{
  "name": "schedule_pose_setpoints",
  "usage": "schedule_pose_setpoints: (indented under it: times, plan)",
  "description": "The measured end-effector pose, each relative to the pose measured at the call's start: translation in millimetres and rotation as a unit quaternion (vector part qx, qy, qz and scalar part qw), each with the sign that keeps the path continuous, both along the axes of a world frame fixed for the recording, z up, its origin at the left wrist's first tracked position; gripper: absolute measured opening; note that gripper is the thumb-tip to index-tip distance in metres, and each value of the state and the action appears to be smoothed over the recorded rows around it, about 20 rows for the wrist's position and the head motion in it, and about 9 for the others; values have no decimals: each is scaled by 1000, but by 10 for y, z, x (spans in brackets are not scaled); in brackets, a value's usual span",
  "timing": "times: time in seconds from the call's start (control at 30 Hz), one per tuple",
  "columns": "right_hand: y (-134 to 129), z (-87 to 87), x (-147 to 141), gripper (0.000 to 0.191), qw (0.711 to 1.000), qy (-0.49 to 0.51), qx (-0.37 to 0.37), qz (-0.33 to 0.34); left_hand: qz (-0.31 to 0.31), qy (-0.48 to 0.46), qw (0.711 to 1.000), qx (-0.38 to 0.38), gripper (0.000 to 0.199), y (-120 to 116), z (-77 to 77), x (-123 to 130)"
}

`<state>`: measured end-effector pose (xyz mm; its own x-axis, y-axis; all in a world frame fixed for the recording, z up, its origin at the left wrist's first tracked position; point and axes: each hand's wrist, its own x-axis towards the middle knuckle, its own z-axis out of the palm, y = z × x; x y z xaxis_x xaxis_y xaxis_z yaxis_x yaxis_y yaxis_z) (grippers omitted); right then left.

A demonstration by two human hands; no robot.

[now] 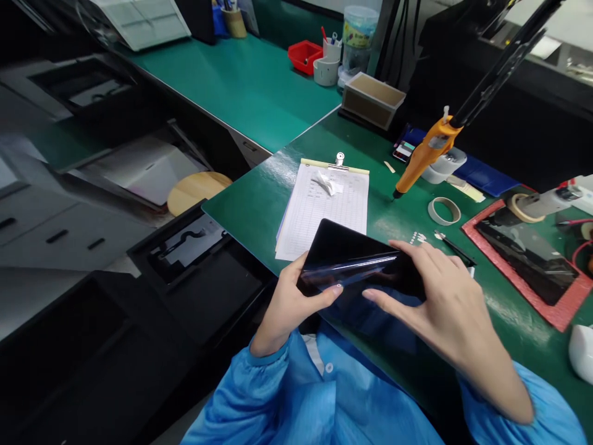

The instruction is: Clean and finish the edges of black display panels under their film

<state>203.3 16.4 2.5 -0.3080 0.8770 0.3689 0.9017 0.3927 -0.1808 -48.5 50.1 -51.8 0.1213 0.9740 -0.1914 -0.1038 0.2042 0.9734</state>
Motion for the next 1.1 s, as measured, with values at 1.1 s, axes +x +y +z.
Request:
schedule_pose_setpoints:
  times: [1.1]
  plan:
    - [178, -469, -106, 104, 997, 19, -44, -62, -38, -72, 996, -33, 57, -12, -210, 194]
